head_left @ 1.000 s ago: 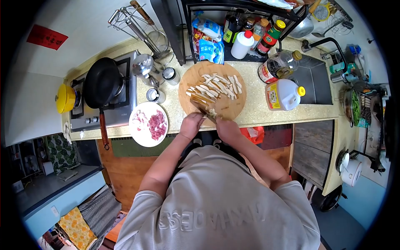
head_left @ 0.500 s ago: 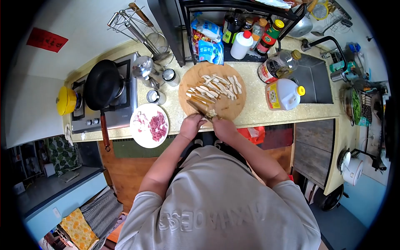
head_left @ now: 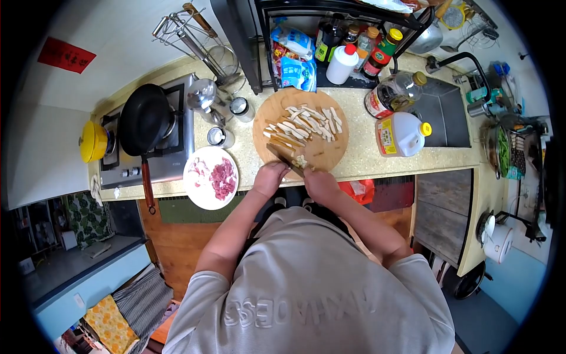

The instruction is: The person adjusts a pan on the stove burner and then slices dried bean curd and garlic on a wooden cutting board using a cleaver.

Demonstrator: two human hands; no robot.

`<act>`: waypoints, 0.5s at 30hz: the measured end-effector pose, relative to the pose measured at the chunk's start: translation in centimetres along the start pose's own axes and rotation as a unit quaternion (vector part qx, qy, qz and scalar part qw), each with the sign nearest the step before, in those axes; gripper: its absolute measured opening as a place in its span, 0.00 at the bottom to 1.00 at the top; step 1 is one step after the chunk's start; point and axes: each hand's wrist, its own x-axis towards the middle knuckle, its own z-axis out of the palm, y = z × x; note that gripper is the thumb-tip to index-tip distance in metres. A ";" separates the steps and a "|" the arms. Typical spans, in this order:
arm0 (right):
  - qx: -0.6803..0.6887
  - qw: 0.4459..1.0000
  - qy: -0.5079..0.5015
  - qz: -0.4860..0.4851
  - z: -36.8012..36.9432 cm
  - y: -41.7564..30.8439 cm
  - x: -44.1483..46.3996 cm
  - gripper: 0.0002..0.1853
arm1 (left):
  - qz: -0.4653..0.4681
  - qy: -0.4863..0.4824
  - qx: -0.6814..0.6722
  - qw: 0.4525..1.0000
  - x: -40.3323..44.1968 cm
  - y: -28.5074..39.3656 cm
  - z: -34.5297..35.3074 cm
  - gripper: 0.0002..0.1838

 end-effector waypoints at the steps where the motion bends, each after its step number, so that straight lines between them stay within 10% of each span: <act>1: 0.004 1.000 -0.001 0.001 -0.1 0.0 0.0 0.06 | 0.002 0.000 -0.002 1.000 0.0 -0.1 0.0 0.06; 15: 0.012 1.000 -0.001 0.007 1.5 0.0 2.3 0.09 | -0.018 -0.011 0.011 1.000 -0.1 -0.7 0.4 0.04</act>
